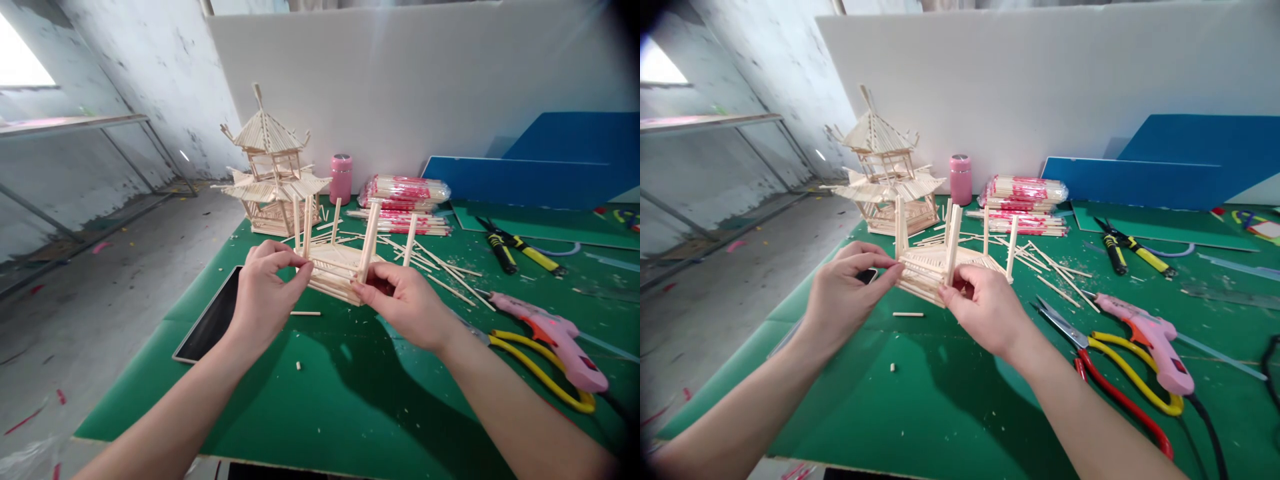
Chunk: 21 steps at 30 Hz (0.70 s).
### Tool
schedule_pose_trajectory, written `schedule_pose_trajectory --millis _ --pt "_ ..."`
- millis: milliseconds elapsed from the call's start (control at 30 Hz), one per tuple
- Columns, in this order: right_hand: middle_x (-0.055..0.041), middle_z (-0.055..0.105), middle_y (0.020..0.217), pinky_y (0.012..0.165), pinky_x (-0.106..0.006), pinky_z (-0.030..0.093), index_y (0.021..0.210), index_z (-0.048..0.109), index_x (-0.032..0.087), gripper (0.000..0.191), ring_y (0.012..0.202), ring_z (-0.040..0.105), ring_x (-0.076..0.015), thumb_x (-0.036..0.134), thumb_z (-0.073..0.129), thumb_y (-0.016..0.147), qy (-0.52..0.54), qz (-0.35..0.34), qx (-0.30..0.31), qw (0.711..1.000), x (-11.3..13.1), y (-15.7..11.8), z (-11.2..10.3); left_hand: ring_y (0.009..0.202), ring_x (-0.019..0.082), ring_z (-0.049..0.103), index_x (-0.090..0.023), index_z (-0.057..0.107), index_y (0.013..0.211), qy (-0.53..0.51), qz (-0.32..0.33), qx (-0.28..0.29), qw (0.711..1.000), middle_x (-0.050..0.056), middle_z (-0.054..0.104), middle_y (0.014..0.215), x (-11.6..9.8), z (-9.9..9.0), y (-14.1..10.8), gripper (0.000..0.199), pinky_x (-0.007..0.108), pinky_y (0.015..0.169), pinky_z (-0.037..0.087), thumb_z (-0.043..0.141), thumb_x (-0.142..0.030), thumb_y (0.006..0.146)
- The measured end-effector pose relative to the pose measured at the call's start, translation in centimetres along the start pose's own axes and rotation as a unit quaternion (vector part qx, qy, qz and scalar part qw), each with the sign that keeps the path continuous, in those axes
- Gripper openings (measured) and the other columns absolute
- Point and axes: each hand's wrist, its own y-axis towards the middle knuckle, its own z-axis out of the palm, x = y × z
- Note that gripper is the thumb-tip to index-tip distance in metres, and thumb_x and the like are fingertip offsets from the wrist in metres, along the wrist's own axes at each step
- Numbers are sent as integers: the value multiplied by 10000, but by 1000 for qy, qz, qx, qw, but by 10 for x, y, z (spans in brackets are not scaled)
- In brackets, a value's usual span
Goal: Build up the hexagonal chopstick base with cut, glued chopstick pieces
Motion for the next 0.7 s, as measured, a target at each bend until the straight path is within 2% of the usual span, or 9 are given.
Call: schedule_pose_trajectory --millis 700 --pt "-23 570 685 698 -299 479 718 560 172 127 809 587 -197 273 520 783 -5 2 0 1000 -3 -2 2 771 196 554 -180 651 635 -4 -11 -3 1000 22 573 744 -3 -1 -3 93 341 730 431 602 -245 679"
